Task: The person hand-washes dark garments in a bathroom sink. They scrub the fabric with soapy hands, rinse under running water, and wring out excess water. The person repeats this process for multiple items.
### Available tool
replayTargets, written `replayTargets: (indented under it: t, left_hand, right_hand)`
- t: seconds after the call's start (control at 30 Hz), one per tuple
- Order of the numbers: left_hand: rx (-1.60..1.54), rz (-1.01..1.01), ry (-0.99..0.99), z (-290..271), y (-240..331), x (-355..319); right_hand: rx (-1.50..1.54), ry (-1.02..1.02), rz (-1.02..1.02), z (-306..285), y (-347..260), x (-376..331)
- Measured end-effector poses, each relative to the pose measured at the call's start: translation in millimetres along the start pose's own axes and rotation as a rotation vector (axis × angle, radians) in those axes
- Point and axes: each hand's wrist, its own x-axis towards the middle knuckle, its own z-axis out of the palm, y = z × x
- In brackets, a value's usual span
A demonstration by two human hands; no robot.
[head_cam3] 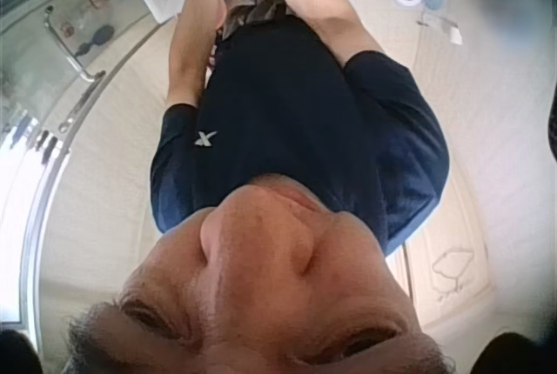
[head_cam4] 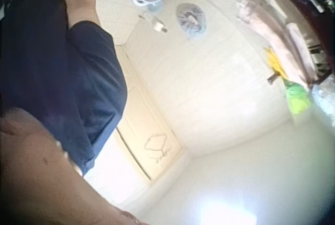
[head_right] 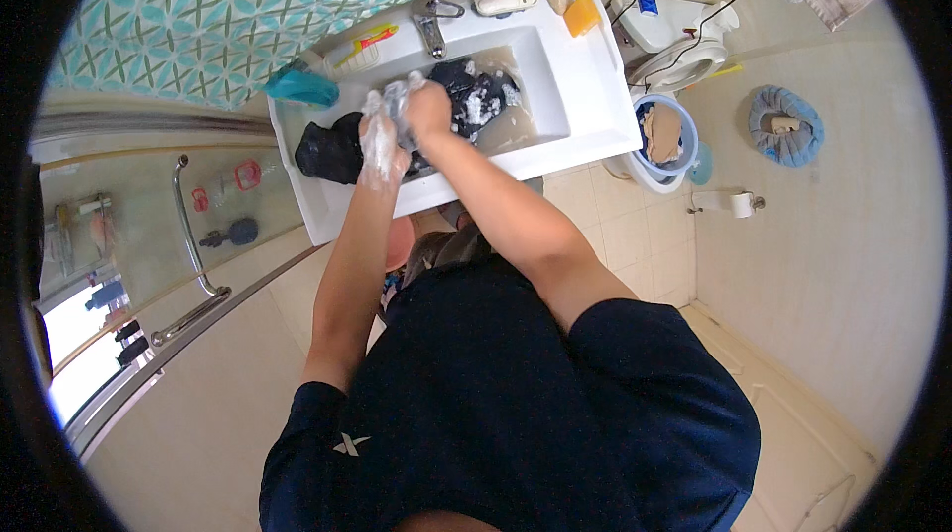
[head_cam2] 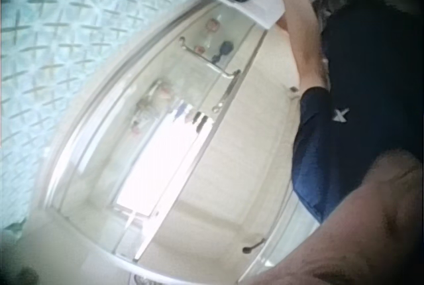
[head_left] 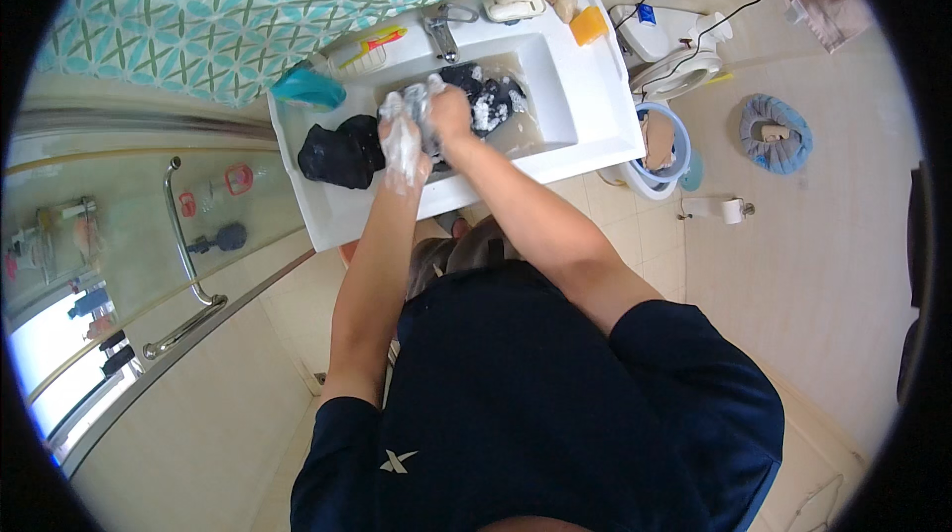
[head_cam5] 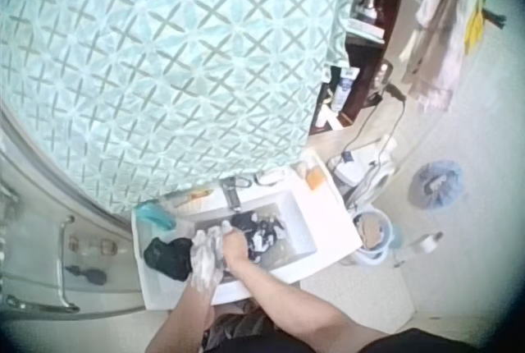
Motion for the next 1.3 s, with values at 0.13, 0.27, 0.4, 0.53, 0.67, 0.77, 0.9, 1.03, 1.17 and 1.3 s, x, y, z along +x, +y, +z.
replayTargets:
  t: [0.13, 0.27, 0.4, 0.53, 0.67, 0.77, 0.9, 1.03, 1.17, 1.3]
  left_hand:
    - [-0.295, -0.076, -0.487, -7.6, 6.3, -2.3]
    - [-0.204, -0.236, -0.234, 0.8, 9.1, -20.5]
    - [-0.082, -0.152, -0.058, -0.7, 30.7, -30.0]
    - [0.034, -0.234, 0.010, -11.8, 47.3, -45.1]
    - [0.608, 0.300, -0.206, -5.6, 38.2, -80.3]
    - [0.905, 0.598, -0.269, 12.8, 33.7, -95.3]
    - [0.966, 0.506, -0.130, 19.2, 42.0, -85.7]
    - [0.517, 0.306, -0.170, -5.2, 48.1, -66.6]
    - [0.410, 0.289, -0.175, -17.0, 40.8, -53.1]
    - [0.303, 0.338, -0.093, -9.8, 31.7, -46.5]
  right_hand:
    - [-0.206, -0.063, -0.289, 9.1, 7.6, -9.0]
    - [-0.193, 0.204, -0.006, -6.4, 11.5, 27.2]
    - [0.543, -0.446, 0.426, -40.6, 5.4, 43.8]
    - [0.792, -0.708, 0.418, -66.3, -8.1, 37.4]
    - [0.878, -0.605, 0.395, -73.9, -21.5, 29.1]
    - [0.915, -0.636, 0.386, -76.7, -28.8, 24.5]
    - [0.827, -0.657, 0.326, -84.3, -35.6, 23.1]
    - [0.381, -0.658, 0.106, -89.9, -36.1, 28.8]
    - [-0.132, -0.520, -0.136, -82.1, -27.8, 35.6]
    - [-0.209, -0.258, -0.689, -68.1, -15.9, 37.3]
